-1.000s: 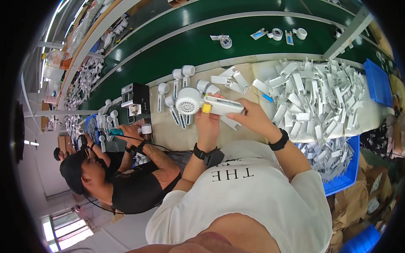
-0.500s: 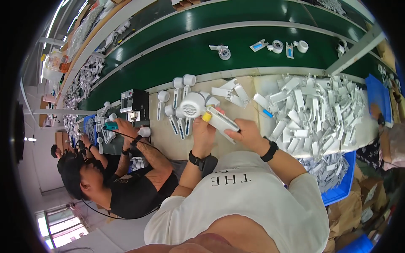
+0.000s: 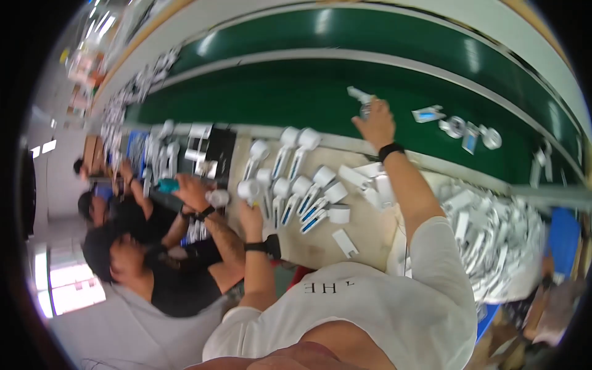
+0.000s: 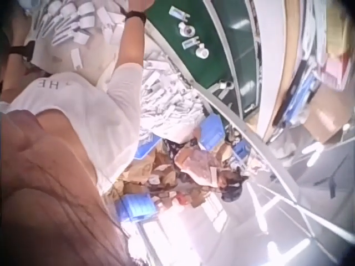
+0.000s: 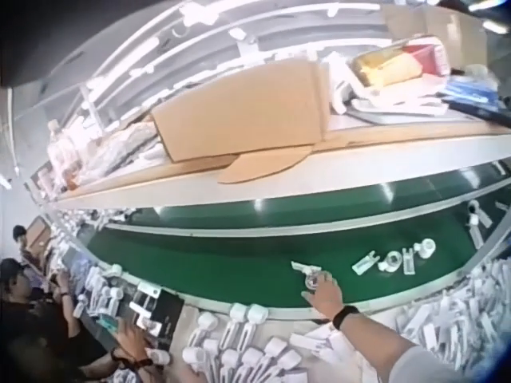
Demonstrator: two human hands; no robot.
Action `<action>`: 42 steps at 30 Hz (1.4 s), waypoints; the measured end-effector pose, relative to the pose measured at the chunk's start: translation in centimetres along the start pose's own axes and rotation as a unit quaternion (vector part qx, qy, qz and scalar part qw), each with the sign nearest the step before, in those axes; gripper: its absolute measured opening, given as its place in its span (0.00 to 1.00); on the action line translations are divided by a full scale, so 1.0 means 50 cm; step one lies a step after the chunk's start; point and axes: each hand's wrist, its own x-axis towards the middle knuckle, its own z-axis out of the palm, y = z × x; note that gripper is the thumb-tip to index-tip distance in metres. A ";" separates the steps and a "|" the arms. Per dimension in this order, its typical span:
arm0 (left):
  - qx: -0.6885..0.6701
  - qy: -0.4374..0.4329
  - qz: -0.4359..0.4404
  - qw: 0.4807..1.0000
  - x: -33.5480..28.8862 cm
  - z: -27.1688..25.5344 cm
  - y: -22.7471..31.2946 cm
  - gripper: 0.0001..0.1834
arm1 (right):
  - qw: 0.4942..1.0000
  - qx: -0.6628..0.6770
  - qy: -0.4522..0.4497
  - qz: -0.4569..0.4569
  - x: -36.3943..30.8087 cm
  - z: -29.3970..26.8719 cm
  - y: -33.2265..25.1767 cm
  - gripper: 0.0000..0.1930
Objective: The person assembles handheld fans by joining a fan head with a handle and then placing the completed unit onto a green conveyor belt.
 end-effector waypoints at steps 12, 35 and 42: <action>-0.031 0.093 -0.035 0.995 0.044 0.070 -0.029 0.14 | 0.986 0.136 -0.027 -0.092 0.032 0.012 0.078 0.26; -0.565 -0.797 -0.022 0.212 -0.288 -0.067 0.340 0.26 | 0.858 0.083 -0.294 -0.412 -0.458 -0.565 -0.098 0.26; -0.620 -0.670 -0.037 0.406 -0.333 -0.108 0.359 0.11 | 0.541 0.775 -0.281 0.169 -0.592 -0.435 0.030 0.33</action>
